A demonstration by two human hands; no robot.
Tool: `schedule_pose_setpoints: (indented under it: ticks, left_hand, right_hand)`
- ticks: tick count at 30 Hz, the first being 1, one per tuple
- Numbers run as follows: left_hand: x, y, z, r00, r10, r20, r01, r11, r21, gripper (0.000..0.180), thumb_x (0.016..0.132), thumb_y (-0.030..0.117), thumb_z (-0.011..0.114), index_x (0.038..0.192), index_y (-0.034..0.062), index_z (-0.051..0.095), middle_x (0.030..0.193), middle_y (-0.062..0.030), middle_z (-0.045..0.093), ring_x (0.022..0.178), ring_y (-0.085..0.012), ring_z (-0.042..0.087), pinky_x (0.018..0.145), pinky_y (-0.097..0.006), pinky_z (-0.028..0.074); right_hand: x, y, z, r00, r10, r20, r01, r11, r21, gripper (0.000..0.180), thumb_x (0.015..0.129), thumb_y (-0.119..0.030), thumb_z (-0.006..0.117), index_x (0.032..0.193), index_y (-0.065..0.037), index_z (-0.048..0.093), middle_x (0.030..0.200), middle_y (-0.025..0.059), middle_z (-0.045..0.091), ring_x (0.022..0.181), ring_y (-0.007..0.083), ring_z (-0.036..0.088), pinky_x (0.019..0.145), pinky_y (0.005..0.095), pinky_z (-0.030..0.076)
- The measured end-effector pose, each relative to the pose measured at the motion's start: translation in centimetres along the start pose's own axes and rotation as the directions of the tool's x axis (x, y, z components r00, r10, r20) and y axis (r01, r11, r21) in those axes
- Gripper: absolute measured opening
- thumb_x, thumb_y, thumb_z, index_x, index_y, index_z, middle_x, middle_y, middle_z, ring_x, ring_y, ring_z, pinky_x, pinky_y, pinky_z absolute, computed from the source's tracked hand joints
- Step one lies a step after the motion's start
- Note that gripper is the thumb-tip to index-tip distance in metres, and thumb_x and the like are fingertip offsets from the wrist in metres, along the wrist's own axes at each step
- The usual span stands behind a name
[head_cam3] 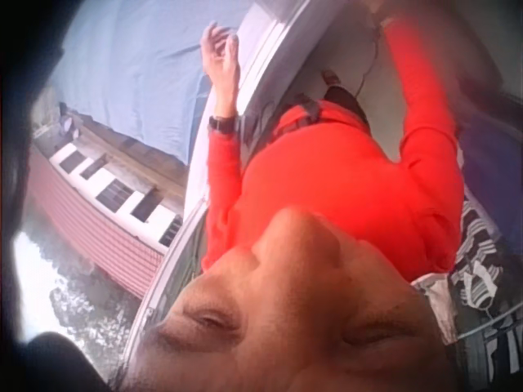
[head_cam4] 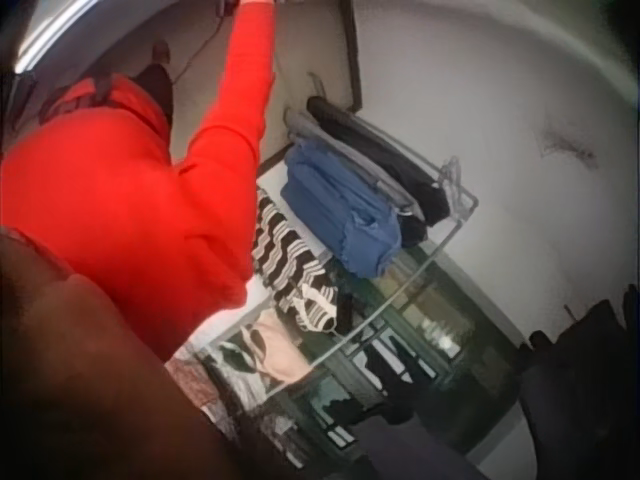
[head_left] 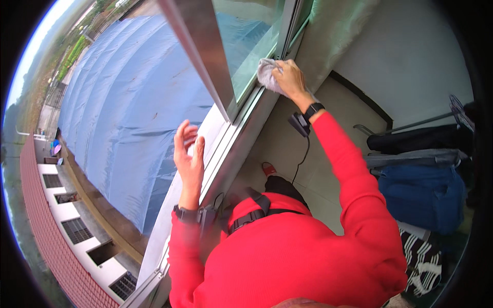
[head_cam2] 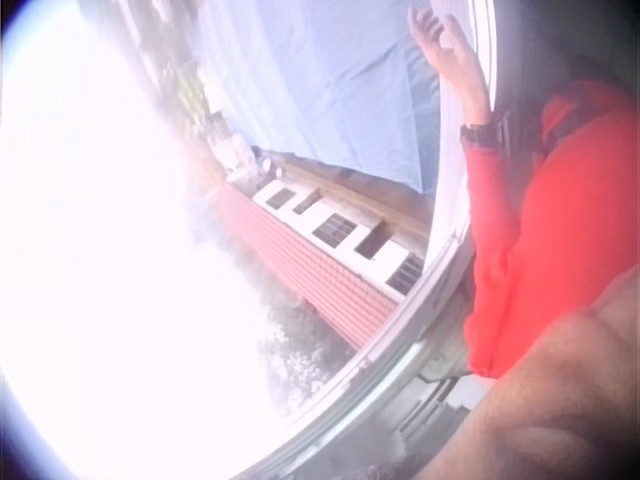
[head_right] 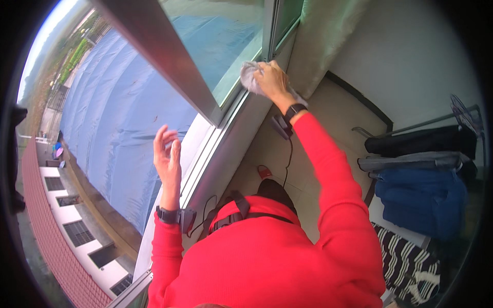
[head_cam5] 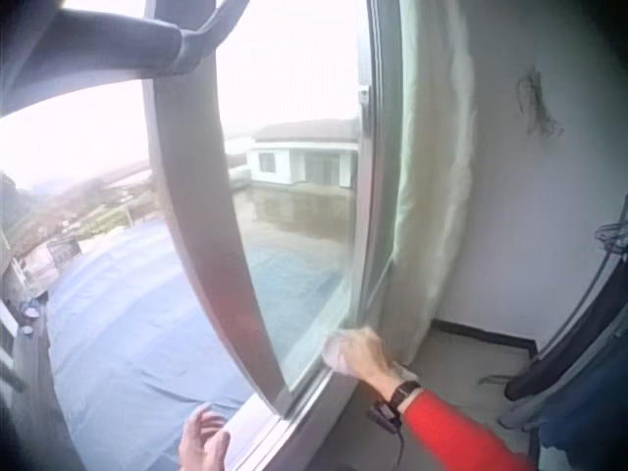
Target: The person wipes the window frame and glass with a cloth. They open and close the window multiple times to access different sections of the frame and glass, continuing to wipe the surfaces.
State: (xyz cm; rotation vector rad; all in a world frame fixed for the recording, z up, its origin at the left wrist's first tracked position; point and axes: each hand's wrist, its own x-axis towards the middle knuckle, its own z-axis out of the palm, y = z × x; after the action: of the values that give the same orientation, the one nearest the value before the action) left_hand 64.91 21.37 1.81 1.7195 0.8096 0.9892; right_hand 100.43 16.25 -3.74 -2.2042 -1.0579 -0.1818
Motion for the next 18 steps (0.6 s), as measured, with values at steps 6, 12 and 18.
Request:
schedule_pose_setpoints:
  ticks: [6, 12, 18]
  left_hand:
    - [7.5, 3.5, 6.5, 0.915, 0.353, -0.194, -0.362, 0.932, -0.009, 0.088, 0.083, 0.034, 0.078, 0.150, 0.0042, 0.028, 0.138, -0.0162, 0.048, 0.124, -0.0249, 0.048, 0.105, -0.039, 0.038]
    - [10.4, 6.4, 8.4, 0.931, 0.215, -0.296, -0.225, 0.974, 0.001, 0.040, 0.075, 0.005, 0.083, 0.108, -0.0005, 0.060, 0.097, -0.0071, 0.066, 0.084, -0.0120, 0.060, 0.076, -0.025, 0.048]
    - [9.6, 7.0, 7.9, 0.885, 0.307, -0.350, -0.234, 0.943, 0.236, 0.019, 0.076, 0.006, 0.083, 0.084, -0.0014, 0.067, 0.076, -0.0034, 0.068, 0.069, -0.0087, 0.059, 0.067, -0.024, 0.049]
  right_hand:
    - [1.0, 0.2, 6.5, 0.923, 0.046, 0.383, 0.033, 0.979, -0.199, 0.029, 0.085, -0.032, 0.057, 0.089, -0.007, 0.071, 0.109, 0.0170, 0.060, 0.087, 0.0363, 0.068, 0.076, 0.0489, 0.055]
    - [-8.8, -5.7, 6.1, 0.859, -0.447, 0.249, 0.419, 0.894, 0.160, 0.022, 0.077, -0.027, 0.065, 0.076, -0.005, 0.067, 0.086, 0.0142, 0.059, 0.067, 0.0308, 0.065, 0.058, 0.0427, 0.054]
    - [-9.2, -4.2, 4.6, 0.858, -0.368, 0.358, 0.254, 0.911, 0.326, 0.020, 0.076, -0.022, 0.061, 0.082, -0.004, 0.068, 0.086, 0.0102, 0.059, 0.074, 0.0305, 0.065, 0.065, 0.0419, 0.055]
